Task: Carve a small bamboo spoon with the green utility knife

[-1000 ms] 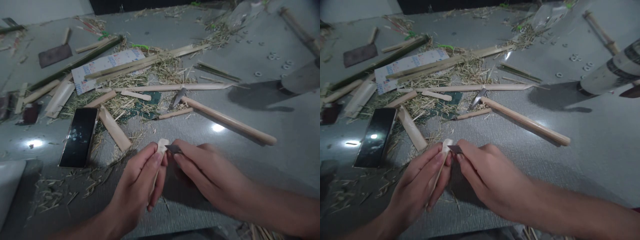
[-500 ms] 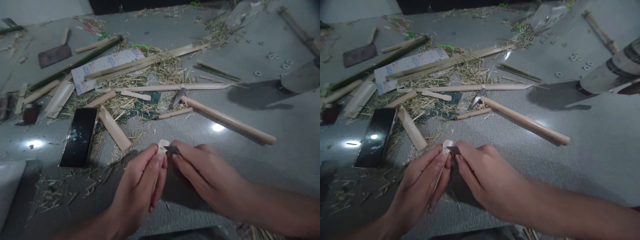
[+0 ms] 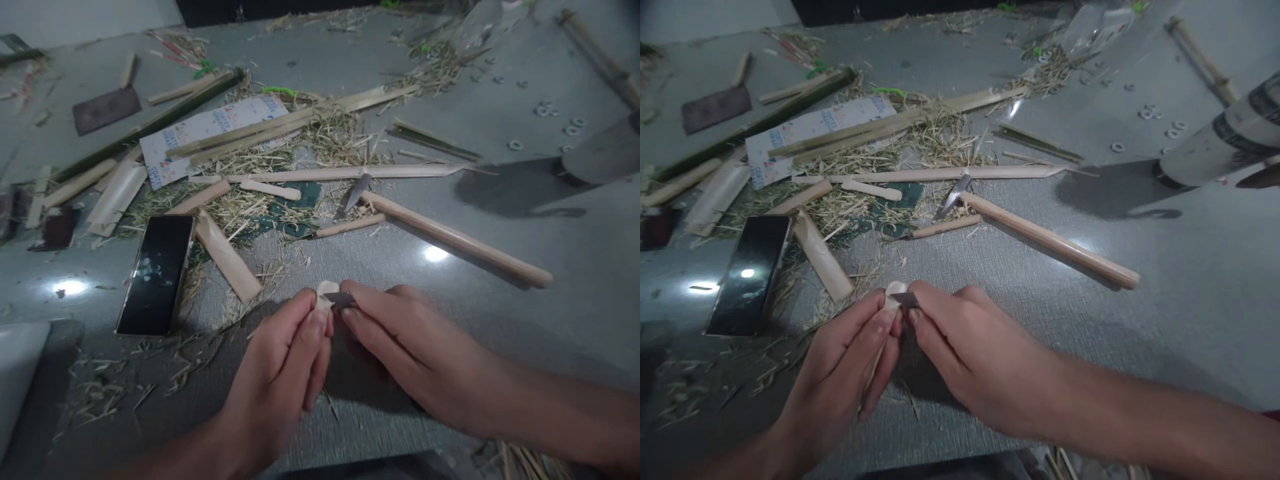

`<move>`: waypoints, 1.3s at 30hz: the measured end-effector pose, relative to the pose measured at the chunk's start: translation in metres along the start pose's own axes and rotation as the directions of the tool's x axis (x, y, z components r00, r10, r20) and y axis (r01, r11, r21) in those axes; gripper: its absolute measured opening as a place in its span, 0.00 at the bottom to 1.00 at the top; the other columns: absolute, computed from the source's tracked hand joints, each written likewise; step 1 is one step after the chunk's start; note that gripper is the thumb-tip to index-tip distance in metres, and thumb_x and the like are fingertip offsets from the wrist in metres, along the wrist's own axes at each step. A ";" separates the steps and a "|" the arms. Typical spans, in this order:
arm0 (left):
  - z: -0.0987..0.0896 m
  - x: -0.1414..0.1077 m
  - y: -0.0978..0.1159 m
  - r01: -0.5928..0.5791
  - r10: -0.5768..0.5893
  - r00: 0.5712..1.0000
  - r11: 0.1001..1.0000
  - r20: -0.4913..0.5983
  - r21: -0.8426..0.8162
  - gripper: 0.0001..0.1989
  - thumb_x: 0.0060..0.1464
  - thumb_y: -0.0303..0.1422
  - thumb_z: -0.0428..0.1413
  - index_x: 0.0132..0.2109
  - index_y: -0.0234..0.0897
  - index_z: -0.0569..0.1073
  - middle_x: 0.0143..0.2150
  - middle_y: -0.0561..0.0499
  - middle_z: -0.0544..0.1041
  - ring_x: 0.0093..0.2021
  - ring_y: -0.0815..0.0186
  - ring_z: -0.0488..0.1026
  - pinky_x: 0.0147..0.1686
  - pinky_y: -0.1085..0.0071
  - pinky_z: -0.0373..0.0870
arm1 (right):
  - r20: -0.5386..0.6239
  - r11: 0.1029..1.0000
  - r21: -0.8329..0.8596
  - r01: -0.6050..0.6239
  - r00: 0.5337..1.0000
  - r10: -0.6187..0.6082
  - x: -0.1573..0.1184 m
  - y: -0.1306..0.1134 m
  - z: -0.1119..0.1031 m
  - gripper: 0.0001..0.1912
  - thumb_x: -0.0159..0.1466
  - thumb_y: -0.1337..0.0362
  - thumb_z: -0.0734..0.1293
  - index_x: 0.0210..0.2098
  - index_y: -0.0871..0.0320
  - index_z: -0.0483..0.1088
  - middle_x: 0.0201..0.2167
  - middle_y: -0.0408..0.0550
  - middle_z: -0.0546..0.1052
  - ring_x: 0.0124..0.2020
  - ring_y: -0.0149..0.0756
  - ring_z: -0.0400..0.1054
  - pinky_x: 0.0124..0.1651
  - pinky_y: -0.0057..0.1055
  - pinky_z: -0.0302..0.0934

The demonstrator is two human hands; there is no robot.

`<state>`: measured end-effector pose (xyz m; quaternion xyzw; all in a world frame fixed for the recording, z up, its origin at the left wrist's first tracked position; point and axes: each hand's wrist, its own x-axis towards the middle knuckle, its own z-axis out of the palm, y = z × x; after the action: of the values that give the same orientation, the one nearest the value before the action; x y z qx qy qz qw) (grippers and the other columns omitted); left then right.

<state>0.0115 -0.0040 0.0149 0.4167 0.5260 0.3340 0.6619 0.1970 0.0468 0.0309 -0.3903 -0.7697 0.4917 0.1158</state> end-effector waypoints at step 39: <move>-0.004 0.001 0.003 0.014 -0.010 0.998 0.998 0.055 -0.062 0.19 0.77 0.44 0.45 0.37 0.40 0.65 0.15 0.63 0.61 0.15 0.75 0.53 0.19 0.78 0.54 | 0.006 0.934 0.352 -0.053 0.998 0.055 0.000 -0.001 -0.007 0.16 0.78 0.64 0.62 0.32 0.54 0.64 0.22 0.33 0.70 0.23 0.24 0.65 0.27 0.24 0.58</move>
<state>0.0075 -0.0011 0.0166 0.4016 0.4997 0.3347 0.6906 0.2007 0.0511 0.0354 -0.3852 -0.6581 0.6237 0.1718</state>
